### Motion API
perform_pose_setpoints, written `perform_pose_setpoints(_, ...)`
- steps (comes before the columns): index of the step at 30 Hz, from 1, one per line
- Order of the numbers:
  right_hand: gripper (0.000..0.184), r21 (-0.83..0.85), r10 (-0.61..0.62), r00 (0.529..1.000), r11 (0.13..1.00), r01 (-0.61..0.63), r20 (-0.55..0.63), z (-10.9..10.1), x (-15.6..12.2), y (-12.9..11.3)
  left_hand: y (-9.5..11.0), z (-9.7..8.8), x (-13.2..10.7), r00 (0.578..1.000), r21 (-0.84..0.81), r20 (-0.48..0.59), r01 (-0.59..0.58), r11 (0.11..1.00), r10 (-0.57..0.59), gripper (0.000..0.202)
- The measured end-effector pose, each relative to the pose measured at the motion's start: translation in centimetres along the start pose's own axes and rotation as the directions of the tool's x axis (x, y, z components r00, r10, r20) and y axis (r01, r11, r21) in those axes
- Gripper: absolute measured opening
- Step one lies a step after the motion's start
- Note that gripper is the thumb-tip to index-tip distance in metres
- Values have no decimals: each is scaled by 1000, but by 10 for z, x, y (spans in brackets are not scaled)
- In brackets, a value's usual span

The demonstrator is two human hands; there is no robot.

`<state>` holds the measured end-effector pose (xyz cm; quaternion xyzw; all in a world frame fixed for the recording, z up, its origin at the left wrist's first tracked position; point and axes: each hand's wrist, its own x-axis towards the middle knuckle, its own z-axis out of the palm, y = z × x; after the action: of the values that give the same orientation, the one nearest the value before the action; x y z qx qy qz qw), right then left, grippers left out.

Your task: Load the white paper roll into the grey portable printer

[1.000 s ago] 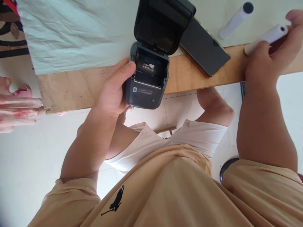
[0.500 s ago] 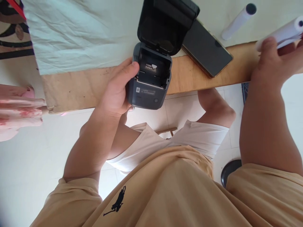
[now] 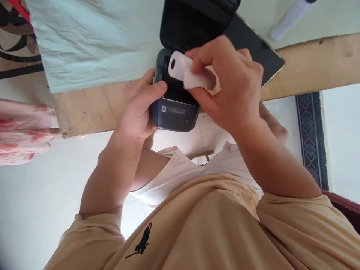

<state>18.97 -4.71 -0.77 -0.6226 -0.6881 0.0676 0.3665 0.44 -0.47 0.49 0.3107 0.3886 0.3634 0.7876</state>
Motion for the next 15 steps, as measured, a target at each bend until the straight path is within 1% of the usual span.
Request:
perform_pose_setpoints(2,19,-117,-112,994,987,110,-12,3,1,0,1,1,-2,1000,29,-14,-4,1000,5,4)
perform_pose_setpoints(4,14,-153,-225,974,964,218,-29,4,1,1,2,-1,-2,999,42,49,6,999,-8,4)
perform_pose_setpoints(6,13,-147,-293,953,948,281,-74,6,0,1,2,-4,0,995,32,99,-1,999,-2,6)
perform_pose_setpoints(8,15,-113,-328,940,942,317,-92,8,-3,-2,0,-6,2,996,11,92,-19,1000,18,9)
perform_pose_setpoints(10,14,-50,-374,925,927,372,-62,10,-8,-5,-2,-7,3,997,14,65,-53,998,52,9)
perform_pose_setpoints(11,14,-13,-397,917,918,397,-40,10,-10,-7,-3,-7,3,996,33,65,-71,997,69,13)
perform_pose_setpoints(13,14,36,-415,910,909,415,-26,10,-14,-8,-5,-9,5,993,92,73,-96,991,89,29)
perform_pose_setpoints(14,14,44,-392,918,918,394,-54,8,-16,-8,-5,-10,6,993,115,80,-96,989,87,39)
perform_pose_setpoints(15,16,43,-332,938,940,338,-97,7,-16,-8,-6,-11,8,993,129,90,-87,988,75,48)
